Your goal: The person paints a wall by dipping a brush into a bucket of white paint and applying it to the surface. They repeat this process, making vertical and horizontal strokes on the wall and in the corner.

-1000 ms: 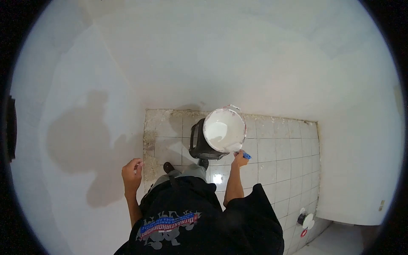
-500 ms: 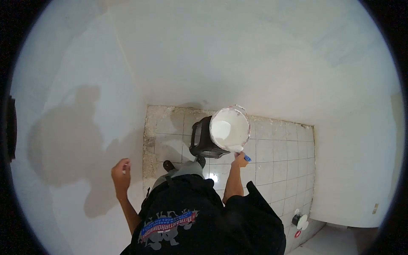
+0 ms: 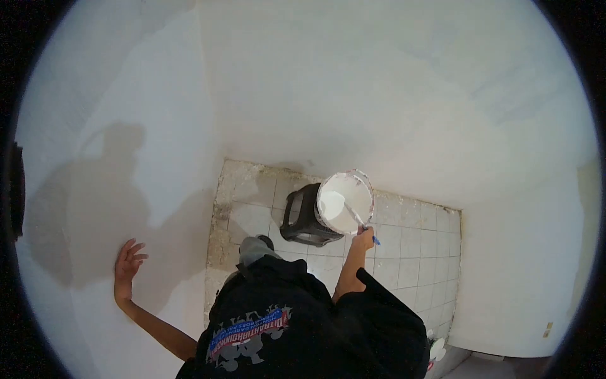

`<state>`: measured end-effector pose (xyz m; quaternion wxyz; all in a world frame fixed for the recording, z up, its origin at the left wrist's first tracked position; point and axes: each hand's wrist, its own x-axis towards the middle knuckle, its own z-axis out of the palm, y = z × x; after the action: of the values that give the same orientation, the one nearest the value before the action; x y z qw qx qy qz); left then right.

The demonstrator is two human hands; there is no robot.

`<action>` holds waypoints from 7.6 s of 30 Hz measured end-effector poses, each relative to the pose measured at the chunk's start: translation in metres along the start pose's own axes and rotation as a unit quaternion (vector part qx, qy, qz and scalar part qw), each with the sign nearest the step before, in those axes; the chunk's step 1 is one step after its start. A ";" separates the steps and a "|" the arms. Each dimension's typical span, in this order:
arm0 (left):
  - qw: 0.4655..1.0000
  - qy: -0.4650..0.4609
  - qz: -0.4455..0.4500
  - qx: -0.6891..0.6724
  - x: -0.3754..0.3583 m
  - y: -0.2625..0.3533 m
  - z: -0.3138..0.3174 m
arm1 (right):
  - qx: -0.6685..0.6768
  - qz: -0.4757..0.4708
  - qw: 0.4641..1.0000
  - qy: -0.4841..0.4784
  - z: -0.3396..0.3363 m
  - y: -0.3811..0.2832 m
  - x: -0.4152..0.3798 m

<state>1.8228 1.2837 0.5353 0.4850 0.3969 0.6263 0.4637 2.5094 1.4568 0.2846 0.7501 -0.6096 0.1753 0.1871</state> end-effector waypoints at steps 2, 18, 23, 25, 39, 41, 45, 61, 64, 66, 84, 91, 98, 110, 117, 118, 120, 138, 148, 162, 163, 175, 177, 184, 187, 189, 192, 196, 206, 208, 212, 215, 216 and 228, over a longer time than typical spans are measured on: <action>1.000 -0.001 -0.016 0.009 0.001 -0.012 -0.006 | 0.027 0.030 0.999 -0.025 0.004 0.000 0.019; 0.997 -0.020 -0.046 -0.060 0.011 -0.057 -0.031 | 0.134 -0.098 0.912 -0.376 0.151 -0.162 -0.096; 0.994 -0.035 -0.005 -0.100 0.041 -0.150 -0.066 | 0.152 -0.226 0.835 -0.478 0.231 -0.240 -0.205; 0.993 -0.005 0.019 -0.116 0.039 -0.136 -0.055 | 0.169 -0.288 0.802 -0.495 0.260 -0.267 -0.266; 0.927 -0.153 0.272 0.210 0.245 0.204 0.101 | 0.161 -0.694 0.400 -0.577 0.474 -0.387 -0.584; 0.906 -0.141 0.348 0.196 0.279 0.248 0.108 | 0.154 -0.712 0.354 -0.586 0.492 -0.403 -0.620; 0.879 -0.098 0.429 0.186 0.338 0.320 0.116 | 0.118 -0.753 0.275 -0.586 0.534 -0.425 -0.671; 0.857 -0.113 0.477 0.159 0.257 0.407 0.125 | 0.084 -0.854 0.182 -0.480 0.408 -0.522 -0.711; 0.849 -0.121 0.492 0.149 0.235 0.419 0.128 | 0.015 -0.862 0.193 -0.468 0.383 -0.538 -0.714; 0.840 -0.117 0.513 0.130 0.226 0.423 0.129 | -0.054 -0.846 0.219 -0.483 0.353 -0.552 -0.725; 0.858 -0.001 0.500 0.113 0.249 0.415 0.132 | 0.345 -0.848 0.280 -0.288 0.445 -0.722 -0.852; 0.882 0.051 0.453 0.121 0.251 0.417 0.135 | 0.449 -0.842 0.212 -0.213 0.474 -0.731 -0.868; 0.868 0.043 0.486 0.095 0.257 0.417 0.133 | 0.313 -0.910 0.200 -0.183 0.490 -0.668 -0.815; 0.839 0.019 0.544 0.015 0.270 0.406 0.132 | 0.162 -0.864 0.071 -0.472 0.410 -0.533 -0.745; 0.885 0.023 0.463 0.039 0.247 0.413 0.127 | 0.288 -0.884 0.172 -0.327 0.463 -0.659 -0.816; 0.882 0.026 0.467 0.045 0.245 0.415 0.126 | 0.310 -0.885 0.174 -0.302 0.470 -0.676 -0.824; 0.875 0.027 0.482 0.048 0.245 0.414 0.126 | 0.319 -0.884 0.220 -0.261 0.482 -0.706 -0.834; 0.845 0.010 0.535 0.010 0.274 0.401 0.133 | 0.267 -0.940 0.087 -0.195 0.476 -0.523 -0.740; 0.876 -0.031 0.480 -0.036 0.270 0.396 0.130 | 0.116 -0.878 0.014 -0.463 0.373 -0.295 -0.593; 0.876 -0.008 0.482 0.000 0.262 0.400 0.138 | 0.326 -0.860 0.179 -0.350 0.431 -0.581 -0.750; 0.874 -0.009 0.486 -0.004 0.264 0.400 0.138 | 0.358 -0.867 0.137 -0.319 0.438 -0.579 -0.744; 0.902 -0.026 0.431 -0.012 0.253 0.390 0.133 | 0.118 -0.908 -0.007 -0.403 0.360 -0.258 -0.551; 0.909 -0.027 0.415 -0.006 0.244 0.384 0.132 | 0.092 -0.874 -0.015 -0.476 0.357 -0.246 -0.547; 0.905 -0.017 0.423 0.027 0.224 0.355 0.130 | 0.039 -0.791 0.078 -0.606 0.391 -0.352 -0.607; 0.901 -0.015 0.433 0.032 0.224 0.356 0.131 | 0.172 -0.829 0.120 -0.519 0.413 -0.421 -0.654; 0.902 -0.014 0.430 0.024 0.225 0.355 0.131 | 0.249 -0.868 0.110 -0.416 0.420 -0.463 -0.679; 0.898 -0.013 0.439 0.032 0.226 0.354 0.130 | 0.325 -0.904 0.076 -0.268 0.430 -0.493 -0.700; 0.899 -0.007 0.437 0.040 0.225 0.353 0.131 | 0.274 -0.922 0.044 -0.272 0.421 -0.448 -0.673; 0.906 -0.009 0.422 0.026 0.231 0.350 0.130 | 0.078 -0.839 -0.006 -0.539 0.355 -0.184 -0.524; 0.908 0.001 0.417 0.031 0.238 0.345 0.137 | 0.050 -0.794 0.012 -0.606 0.355 -0.165 -0.513; 0.904 -0.003 0.427 0.033 0.245 0.350 0.135 | 0.088 -0.798 0.053 -0.594 0.389 -0.218 -0.544; 0.902 -0.007 0.430 0.032 0.247 0.348 0.136 | 0.056 -0.764 0.137 -0.628 0.415 -0.304 -0.582; 0.901 -0.006 0.432 0.034 0.248 0.349 0.136 | 0.087 -0.784 0.143 -0.598 0.422 -0.330 -0.597; 0.896 -0.011 0.442 0.034 0.226 0.356 0.128 | 0.283 -0.917 0.097 -0.264 0.432 -0.510 -0.712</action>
<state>1.9162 1.6138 0.8120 0.2230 0.6541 0.3960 0.6046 2.1581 1.7371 1.1514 0.4629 0.0420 -0.6873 -0.5582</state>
